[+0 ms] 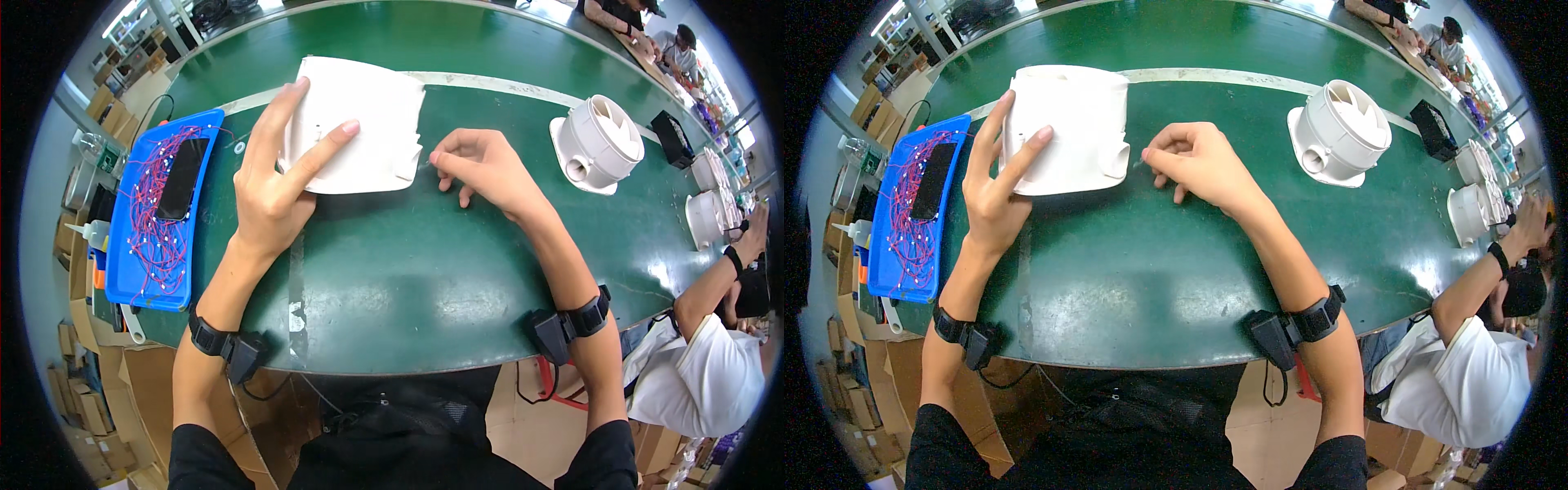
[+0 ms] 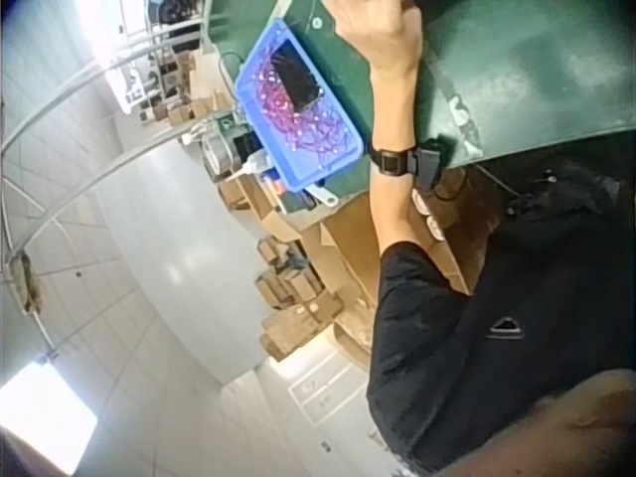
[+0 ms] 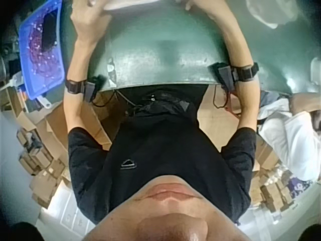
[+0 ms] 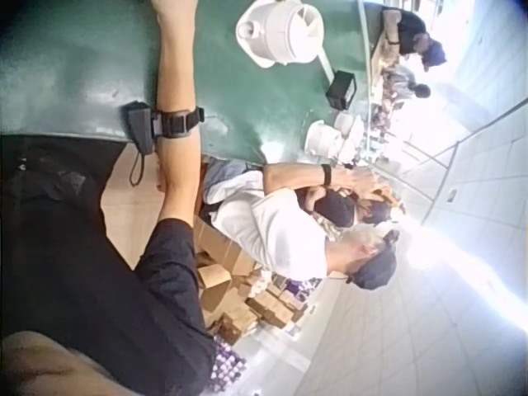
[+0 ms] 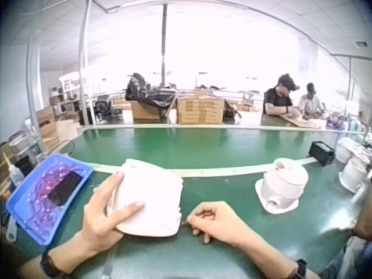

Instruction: The person assembles white plastic fan units by hand on a green workbench. They pick up fan housings and motors, align the components, and press them together to form complete units. The person repeatedly handles the units, rotating them to check the assembly, and places finished units into a cardboard box.

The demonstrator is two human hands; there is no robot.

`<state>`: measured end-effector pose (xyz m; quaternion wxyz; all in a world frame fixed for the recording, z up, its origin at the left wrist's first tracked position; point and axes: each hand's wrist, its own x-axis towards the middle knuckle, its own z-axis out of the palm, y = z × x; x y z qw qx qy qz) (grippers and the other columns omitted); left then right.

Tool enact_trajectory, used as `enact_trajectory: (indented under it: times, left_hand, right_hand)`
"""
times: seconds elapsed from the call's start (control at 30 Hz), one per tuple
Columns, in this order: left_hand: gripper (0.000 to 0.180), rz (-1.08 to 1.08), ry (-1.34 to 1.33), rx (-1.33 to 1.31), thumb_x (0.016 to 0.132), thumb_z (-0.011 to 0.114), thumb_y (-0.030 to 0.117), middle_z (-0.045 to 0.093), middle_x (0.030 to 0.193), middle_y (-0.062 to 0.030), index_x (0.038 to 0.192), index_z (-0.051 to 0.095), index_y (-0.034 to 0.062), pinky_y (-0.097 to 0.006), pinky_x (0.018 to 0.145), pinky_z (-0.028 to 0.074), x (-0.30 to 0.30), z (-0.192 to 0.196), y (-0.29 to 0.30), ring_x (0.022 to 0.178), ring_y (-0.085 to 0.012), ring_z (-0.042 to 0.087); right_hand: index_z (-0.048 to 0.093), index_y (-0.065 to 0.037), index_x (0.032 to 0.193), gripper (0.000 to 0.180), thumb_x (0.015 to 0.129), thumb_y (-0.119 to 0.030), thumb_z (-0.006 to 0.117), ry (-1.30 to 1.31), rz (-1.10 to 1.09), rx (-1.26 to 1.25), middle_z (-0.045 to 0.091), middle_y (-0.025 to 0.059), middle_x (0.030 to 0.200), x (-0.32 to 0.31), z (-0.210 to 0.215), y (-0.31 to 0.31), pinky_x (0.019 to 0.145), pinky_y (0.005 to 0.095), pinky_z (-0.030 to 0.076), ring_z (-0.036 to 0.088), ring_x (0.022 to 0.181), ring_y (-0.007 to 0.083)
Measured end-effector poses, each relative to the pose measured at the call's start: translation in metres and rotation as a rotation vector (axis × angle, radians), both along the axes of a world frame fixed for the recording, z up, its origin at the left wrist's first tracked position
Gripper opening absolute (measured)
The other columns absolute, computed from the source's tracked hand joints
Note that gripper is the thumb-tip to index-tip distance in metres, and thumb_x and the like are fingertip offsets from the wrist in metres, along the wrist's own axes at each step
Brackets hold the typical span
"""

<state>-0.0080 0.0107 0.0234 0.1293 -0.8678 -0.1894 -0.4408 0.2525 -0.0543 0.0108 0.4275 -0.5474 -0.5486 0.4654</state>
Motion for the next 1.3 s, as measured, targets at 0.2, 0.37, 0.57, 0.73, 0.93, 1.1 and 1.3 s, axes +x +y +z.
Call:
enact_trajectory:
  times: [0.2, 0.37, 0.57, 0.73, 0.93, 1.1, 1.3]
  left_hand:
    - [0.067, 0.091, -0.21, -0.162, 0.064, 0.058, -0.015, 0.049, 0.135, -0.0214, 0.125, 0.062, 0.0127, -0.036, 0.091, 0.051, -0.004, -0.004, 0.01, 0.116, -0.0362, 0.056]
    - [0.062, -0.123, -0.612, -0.766, 0.08, 0.054, -0.012, 0.054, 0.13, -0.0115, 0.138, 0.047, 0.0064, -0.032, 0.093, 0.048, -0.008, -0.015, 0.018, 0.113, -0.0181, 0.055]
    - [0.057, -0.112, -0.653, -0.843, 0.082, 0.061, -0.005, 0.055, 0.129, -0.0149, 0.137, 0.046, 0.0006, -0.031, 0.097, 0.044, -0.009, -0.017, 0.025, 0.112, -0.0179, 0.056]
    - [0.056, -0.084, -0.631, -0.83, 0.084, 0.063, -0.001, 0.059, 0.124, -0.0141, 0.137, 0.047, 0.0021, -0.03, 0.092, 0.046, -0.007, -0.018, 0.024, 0.107, -0.0161, 0.058]
    - [0.054, -0.116, -0.695, -1.059, 0.085, 0.063, 0.001, 0.06, 0.12, -0.0123, 0.137, 0.046, -0.0012, -0.029, 0.091, 0.048, -0.004, -0.016, 0.019, 0.107, -0.0148, 0.057]
    - [0.055, -0.081, -0.475, -0.604, 0.08, 0.063, -0.004, 0.051, 0.133, -0.0203, 0.133, 0.051, 0.001, -0.032, 0.1, 0.042, 0.003, -0.024, 0.014, 0.117, -0.024, 0.056]
    - [0.069, -0.203, 0.113, -0.29, 0.061, 0.073, -0.003, 0.026, 0.148, -0.0287, 0.124, 0.061, 0.0218, -0.048, 0.092, 0.052, 0.007, 0.001, -0.013, 0.129, -0.0464, 0.041]
  right_hand:
    - [0.064, 0.002, 0.092, 0.017, 0.086, -0.014, 0.063, 0.119, 0.44, -0.056, 0.063, 0.0045, 0.072, 0.004, 0.006, -0.005, 0.044, 0.0206, 0.042, 0.06, 0.061, 0.0092]
    - [0.057, -0.002, 0.081, 0.018, 0.09, -0.017, 0.056, 0.152, 0.73, -0.203, 0.055, 0.0013, 0.059, 0.002, 0.011, -0.012, 0.042, 0.0205, 0.035, 0.048, 0.049, 0.0046]
    - [0.056, 0.002, 0.108, 0.035, 0.092, -0.029, 0.06, 0.167, 0.079, 0.058, 0.059, 0.0063, 0.073, 0.003, 0.01, 0.0, 0.044, 0.0239, 0.041, 0.056, 0.055, 0.0102]
    - [0.044, -0.001, 0.134, 0.052, 0.094, -0.031, 0.055, 0.338, -0.507, 0.142, 0.063, 0.0113, 0.089, 0.019, -0.006, 0.011, 0.051, 0.0261, 0.048, 0.061, 0.066, 0.0146]
    - [0.066, 0.001, 0.103, 0.026, 0.093, -0.019, 0.051, -0.238, -0.059, 0.203, 0.063, 0.0069, 0.077, 0.02, -0.018, 0.013, 0.053, 0.0232, 0.047, 0.058, 0.06, 0.0095]
    - [0.04, -0.005, 0.137, 0.056, 0.096, -0.041, 0.049, 0.3, 0.087, 0.041, 0.062, 0.0128, 0.101, 0.018, -0.004, 0.01, 0.076, 0.0317, 0.051, 0.06, 0.089, 0.0166]
    - [0.017, -0.006, 0.149, 0.097, 0.078, -0.039, 0.075, 0.191, 0.127, 0.344, 0.04, 0.0254, 0.14, -0.005, 0.001, -0.005, 0.106, 0.0418, 0.036, 0.043, 0.129, 0.0345]
